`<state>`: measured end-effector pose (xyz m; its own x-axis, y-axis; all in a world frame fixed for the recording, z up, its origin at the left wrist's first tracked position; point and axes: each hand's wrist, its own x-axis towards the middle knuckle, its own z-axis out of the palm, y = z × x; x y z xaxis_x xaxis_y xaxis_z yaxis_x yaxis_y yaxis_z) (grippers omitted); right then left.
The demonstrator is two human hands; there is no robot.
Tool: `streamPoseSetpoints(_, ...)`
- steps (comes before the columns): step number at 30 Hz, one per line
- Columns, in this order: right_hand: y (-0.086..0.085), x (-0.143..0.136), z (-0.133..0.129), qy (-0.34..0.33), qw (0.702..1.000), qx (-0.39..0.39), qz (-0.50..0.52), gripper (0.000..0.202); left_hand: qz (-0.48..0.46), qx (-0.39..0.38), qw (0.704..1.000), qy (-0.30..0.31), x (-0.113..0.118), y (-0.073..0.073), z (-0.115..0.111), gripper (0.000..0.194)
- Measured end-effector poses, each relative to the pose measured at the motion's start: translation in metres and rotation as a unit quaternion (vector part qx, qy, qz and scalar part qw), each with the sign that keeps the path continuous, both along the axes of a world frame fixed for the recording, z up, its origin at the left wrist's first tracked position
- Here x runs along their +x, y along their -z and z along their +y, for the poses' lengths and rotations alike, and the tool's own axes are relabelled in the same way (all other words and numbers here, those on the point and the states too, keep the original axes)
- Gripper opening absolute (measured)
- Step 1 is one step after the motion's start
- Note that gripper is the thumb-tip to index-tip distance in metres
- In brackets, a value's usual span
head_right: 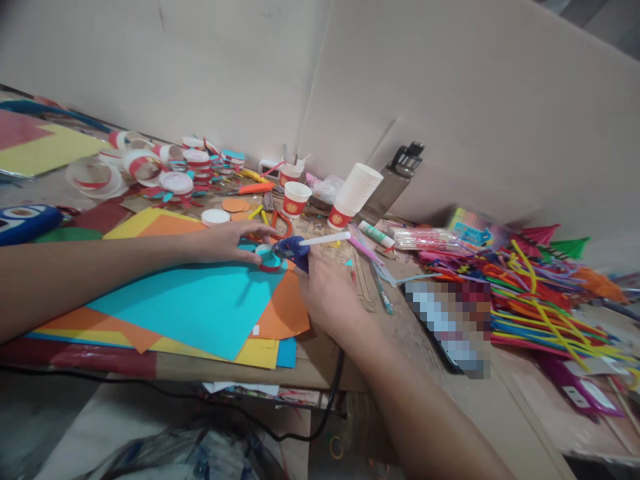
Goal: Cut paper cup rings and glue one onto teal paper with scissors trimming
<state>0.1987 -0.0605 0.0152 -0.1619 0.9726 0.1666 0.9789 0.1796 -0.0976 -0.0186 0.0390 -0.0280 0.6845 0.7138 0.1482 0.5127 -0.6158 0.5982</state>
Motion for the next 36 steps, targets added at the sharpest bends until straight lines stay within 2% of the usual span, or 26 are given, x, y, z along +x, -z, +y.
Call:
streamPoseSetpoints(7,-0.002,-0.001,-0.003,0.008,1.000,0.002,-0.013,0.026,0.006,0.009,1.000,0.001,-0.001,0.003,0.002,0.067)
streamPoseSetpoints(17,0.007,-0.004,0.002,-0.009,1.000,-0.007,-0.005,0.026,0.009,-0.010,1.000,-0.012,0.003,-0.004,-0.002,0.067)
streamPoseSetpoints(26,0.000,-0.001,-0.004,0.001,1.000,0.006,-0.020,0.027,0.003,0.000,1.000,-0.007,-0.001,0.001,0.001,0.068)
streamPoseSetpoints(32,0.001,0.002,-0.011,0.022,0.999,-0.011,-0.041,0.027,0.006,-0.008,1.000,-0.010,0.000,-0.002,0.000,0.068)
streamPoseSetpoints(36,0.002,0.005,-0.013,0.009,1.000,0.012,-0.024,0.025,0.011,-0.014,1.000,-0.011,0.000,-0.003,-0.001,0.071)
